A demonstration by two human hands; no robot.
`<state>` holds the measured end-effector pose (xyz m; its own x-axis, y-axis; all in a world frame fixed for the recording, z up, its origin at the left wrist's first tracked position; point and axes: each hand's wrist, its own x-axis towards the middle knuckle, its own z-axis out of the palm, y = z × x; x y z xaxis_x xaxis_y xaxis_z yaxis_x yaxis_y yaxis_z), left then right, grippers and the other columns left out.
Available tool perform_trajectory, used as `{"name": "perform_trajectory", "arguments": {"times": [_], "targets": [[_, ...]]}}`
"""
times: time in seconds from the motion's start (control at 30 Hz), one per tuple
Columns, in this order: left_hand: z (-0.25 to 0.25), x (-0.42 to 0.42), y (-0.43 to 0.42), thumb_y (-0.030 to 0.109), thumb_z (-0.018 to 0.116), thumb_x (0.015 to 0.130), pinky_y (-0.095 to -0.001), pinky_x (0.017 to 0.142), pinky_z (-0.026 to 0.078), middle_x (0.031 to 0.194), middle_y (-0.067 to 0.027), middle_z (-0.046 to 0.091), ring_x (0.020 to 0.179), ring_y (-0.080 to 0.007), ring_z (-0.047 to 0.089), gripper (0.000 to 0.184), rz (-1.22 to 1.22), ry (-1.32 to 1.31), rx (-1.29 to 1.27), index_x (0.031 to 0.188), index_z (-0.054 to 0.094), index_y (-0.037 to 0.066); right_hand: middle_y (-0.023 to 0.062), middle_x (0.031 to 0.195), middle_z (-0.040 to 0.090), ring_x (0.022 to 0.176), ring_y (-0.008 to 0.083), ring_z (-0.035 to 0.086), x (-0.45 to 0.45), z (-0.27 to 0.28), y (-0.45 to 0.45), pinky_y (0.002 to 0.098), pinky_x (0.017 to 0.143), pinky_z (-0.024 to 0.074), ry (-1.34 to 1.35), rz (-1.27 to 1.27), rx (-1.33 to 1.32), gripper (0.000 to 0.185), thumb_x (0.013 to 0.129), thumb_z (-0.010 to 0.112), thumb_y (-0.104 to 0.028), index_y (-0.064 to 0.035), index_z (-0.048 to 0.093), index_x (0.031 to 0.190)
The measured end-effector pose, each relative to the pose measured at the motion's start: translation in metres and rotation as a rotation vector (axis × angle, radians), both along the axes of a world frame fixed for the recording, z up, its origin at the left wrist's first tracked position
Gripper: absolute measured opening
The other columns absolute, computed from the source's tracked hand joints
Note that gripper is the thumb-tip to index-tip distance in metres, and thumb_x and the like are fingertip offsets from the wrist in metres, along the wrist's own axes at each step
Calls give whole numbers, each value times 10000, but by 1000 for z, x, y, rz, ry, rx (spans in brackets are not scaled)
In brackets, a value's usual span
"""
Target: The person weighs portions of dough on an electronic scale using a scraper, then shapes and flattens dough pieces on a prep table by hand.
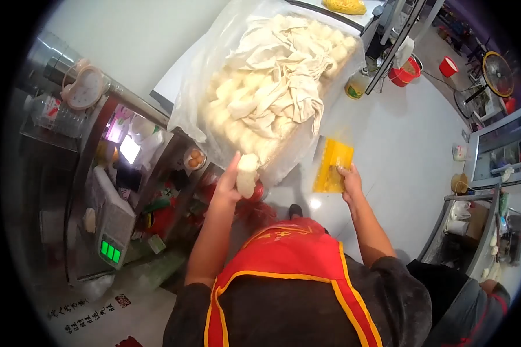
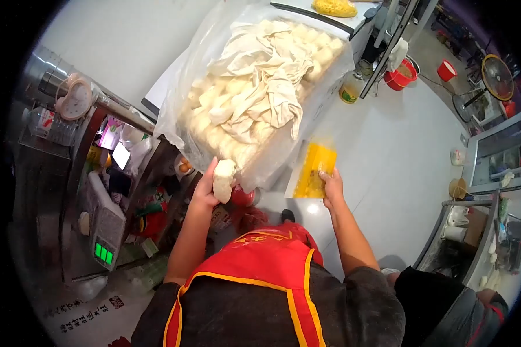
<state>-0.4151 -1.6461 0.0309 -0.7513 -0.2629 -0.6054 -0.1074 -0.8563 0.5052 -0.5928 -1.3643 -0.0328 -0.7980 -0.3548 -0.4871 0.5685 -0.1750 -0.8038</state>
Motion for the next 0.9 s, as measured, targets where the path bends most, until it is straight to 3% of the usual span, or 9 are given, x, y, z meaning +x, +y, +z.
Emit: {"name": "perform_trajectory", "arguments": {"times": [0.1, 0.2, 0.27, 0.4, 0.43, 0.57, 0.73, 0.8, 0.9], "targets": [[-16, 25, -2, 503, 510, 891, -366, 684, 530, 955, -123, 631, 791, -266, 625, 494, 20, 48, 53, 1058, 570, 42, 97, 1071, 586, 964, 226, 578, -9, -16, 13, 353, 836, 477, -48, -116, 78, 320, 857, 527, -33, -33, 480, 1173], [-15, 55, 4, 530, 491, 886, -351, 665, 566, 1000, -159, 633, 831, -275, 643, 562, 20, 271, 232, 1111, 559, 20, 80, 1079, 586, 976, 212, 573, -47, -39, 33, 367, 851, 477, 189, -188, 70, 334, 844, 573, -103, -51, 514, 1169], [10, 80, 12, 561, 483, 874, -377, 717, 569, 1042, -188, 617, 897, -305, 635, 602, 218, 209, 258, 1133, 547, 22, 84, 1130, 582, 1023, 231, 575, -73, -10, 33, 393, 885, 484, 294, -248, -32, 434, 823, 600, -190, -38, 502, 1217], [7, 154, 13, 577, 458, 877, -393, 822, 531, 1136, -178, 573, 1005, -328, 580, 635, 514, 423, 331, 1202, 513, 34, 167, 1156, 563, 1020, 292, 576, -105, 79, -1, 408, 867, 500, 442, -294, -66, 378, 894, 544, -156, 34, 464, 1210], [8, 170, 9, 519, 445, 909, -474, 938, 447, 1160, -162, 554, 1030, -303, 559, 567, 587, 531, 373, 1229, 494, 54, 164, 1188, 543, 1043, 290, 562, -103, 103, -18, 406, 882, 488, 462, -282, -87, 381, 907, 528, -156, 19, 443, 1234], [43, 238, -14, 465, 441, 928, -623, 1021, 268, 1167, -148, 544, 1024, -282, 556, 504, 832, 662, 128, 1249, 478, 77, 146, 1280, 481, 1115, 284, 516, -57, 166, -82, 402, 928, 446, 523, -85, -256, 419, 926, 507, -154, -29, 394, 1309], [87, 355, -83, 454, 504, 904, -477, 955, 430, 1219, -189, 501, 1127, -350, 474, 589, 1032, 706, -24, 1275, 437, 2, 139, 1346, 415, 1181, 275, 461, 36, 186, -142, 403, 982, 392, 518, 146, -274, 543, 914, 519, -135, -58, 289, 1399], [97, 396, -110, 454, 496, 908, -440, 896, 476, 1276, -206, 453, 1171, -367, 437, 589, 1147, 564, -213, 1281, 439, 2, 140, 1348, 411, 1187, 272, 454, 75, 169, -159, 403, 991, 381, 469, 216, -265, 569, 910, 524, -130, -58, 265, 1411], [105, 466, -134, 443, 446, 933, -430, 841, 495, 1244, -175, 493, 1105, -344, 486, 535, 986, 654, -253, 1261, 471, 21, 137, 1314, 439, 1147, 245, 475, 147, 149, -180, 374, 971, 385, 514, 365, -205, 606, 900, 545, -140, -33, 247, 1416]]}}
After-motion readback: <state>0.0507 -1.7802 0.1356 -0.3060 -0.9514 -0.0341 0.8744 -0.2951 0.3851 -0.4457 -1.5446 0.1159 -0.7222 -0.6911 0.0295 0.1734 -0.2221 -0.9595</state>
